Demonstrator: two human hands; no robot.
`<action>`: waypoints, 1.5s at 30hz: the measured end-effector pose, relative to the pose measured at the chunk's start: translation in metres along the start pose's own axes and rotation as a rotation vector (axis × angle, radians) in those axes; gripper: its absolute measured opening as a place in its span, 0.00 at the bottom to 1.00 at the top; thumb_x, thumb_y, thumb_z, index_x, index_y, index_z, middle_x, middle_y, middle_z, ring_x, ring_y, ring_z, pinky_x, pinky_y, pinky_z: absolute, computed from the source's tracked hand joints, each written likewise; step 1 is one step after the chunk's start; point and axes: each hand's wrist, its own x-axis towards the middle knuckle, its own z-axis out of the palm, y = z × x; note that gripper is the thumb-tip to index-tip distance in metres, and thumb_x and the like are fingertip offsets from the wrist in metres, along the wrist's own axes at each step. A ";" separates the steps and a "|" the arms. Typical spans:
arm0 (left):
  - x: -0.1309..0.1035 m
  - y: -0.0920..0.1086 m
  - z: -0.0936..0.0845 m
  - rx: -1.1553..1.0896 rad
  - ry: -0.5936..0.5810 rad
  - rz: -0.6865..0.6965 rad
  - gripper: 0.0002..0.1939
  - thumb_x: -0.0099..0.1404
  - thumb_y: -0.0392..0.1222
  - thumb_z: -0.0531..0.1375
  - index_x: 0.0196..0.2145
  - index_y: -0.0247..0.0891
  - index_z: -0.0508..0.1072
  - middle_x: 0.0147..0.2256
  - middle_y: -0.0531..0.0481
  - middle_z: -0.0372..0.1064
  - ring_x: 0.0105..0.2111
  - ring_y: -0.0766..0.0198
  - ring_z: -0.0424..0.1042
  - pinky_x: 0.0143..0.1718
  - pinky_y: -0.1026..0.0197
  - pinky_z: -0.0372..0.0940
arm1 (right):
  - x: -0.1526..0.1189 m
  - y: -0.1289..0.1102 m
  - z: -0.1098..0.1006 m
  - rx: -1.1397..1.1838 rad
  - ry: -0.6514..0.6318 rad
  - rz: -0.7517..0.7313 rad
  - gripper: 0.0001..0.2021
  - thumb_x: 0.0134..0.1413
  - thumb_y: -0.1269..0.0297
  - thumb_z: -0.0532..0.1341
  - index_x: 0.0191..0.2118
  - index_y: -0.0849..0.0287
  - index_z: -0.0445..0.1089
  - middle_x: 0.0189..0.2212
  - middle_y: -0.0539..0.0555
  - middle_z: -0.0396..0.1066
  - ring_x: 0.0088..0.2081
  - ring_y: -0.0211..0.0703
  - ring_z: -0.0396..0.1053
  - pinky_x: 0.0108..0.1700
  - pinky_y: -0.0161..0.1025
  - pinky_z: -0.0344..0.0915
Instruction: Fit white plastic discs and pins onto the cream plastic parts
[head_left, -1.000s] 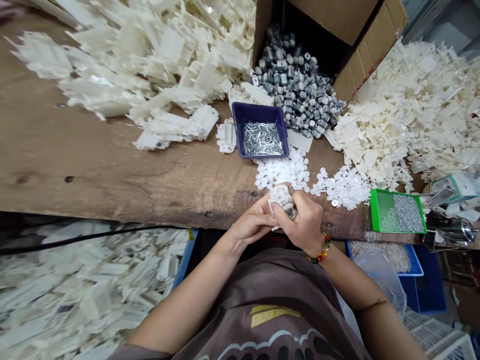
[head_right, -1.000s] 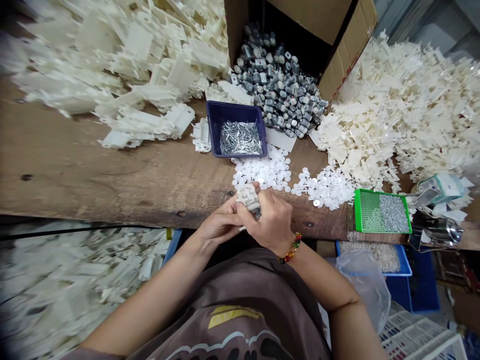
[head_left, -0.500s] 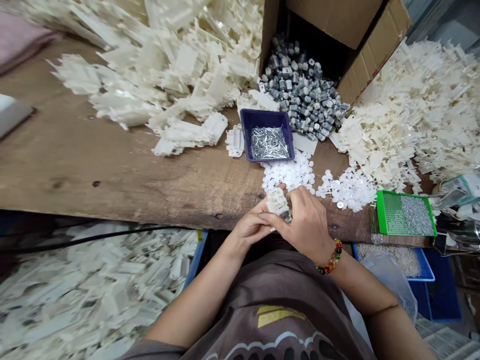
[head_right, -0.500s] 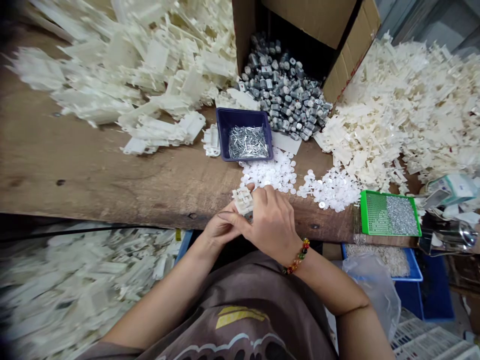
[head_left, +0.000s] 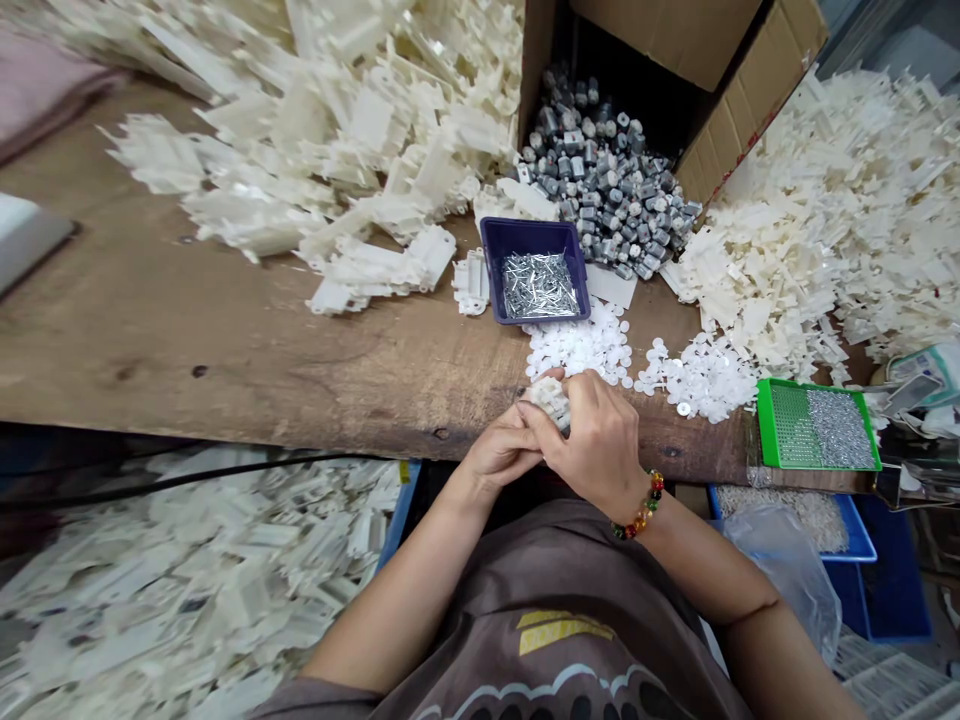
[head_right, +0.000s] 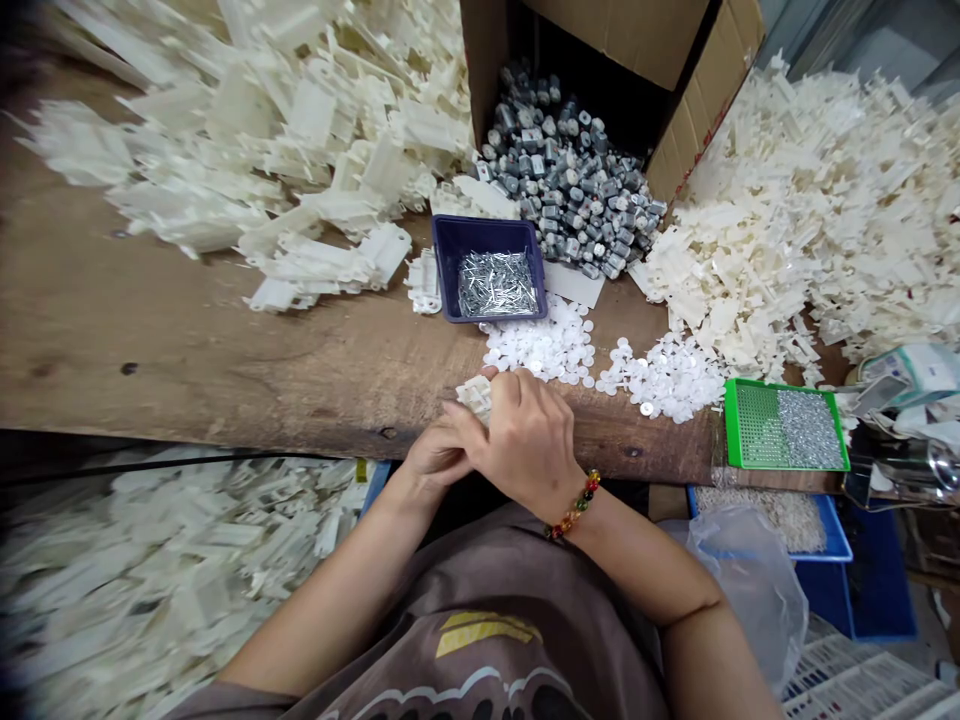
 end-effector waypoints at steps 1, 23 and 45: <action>0.000 0.000 -0.002 -0.002 0.001 0.015 0.28 0.34 0.25 0.66 0.37 0.40 0.75 0.34 0.52 0.74 0.36 0.61 0.74 0.35 0.67 0.69 | 0.001 -0.001 -0.001 -0.002 -0.017 -0.005 0.16 0.59 0.52 0.52 0.36 0.61 0.64 0.29 0.56 0.68 0.33 0.42 0.66 0.35 0.37 0.62; -0.004 0.009 -0.005 0.014 -0.114 0.024 0.37 0.35 0.30 0.71 0.46 0.44 0.70 0.34 0.54 0.72 0.32 0.65 0.72 0.33 0.66 0.67 | 0.009 0.005 -0.018 0.227 -0.241 -0.056 0.15 0.63 0.58 0.44 0.37 0.61 0.61 0.32 0.56 0.66 0.35 0.42 0.65 0.38 0.39 0.62; -0.007 0.017 -0.003 0.105 -0.159 0.000 0.32 0.38 0.31 0.71 0.44 0.42 0.72 0.37 0.52 0.72 0.33 0.65 0.72 0.36 0.66 0.65 | 0.004 0.008 -0.013 0.366 -0.231 0.109 0.09 0.60 0.59 0.50 0.33 0.58 0.60 0.28 0.50 0.69 0.30 0.36 0.66 0.33 0.34 0.60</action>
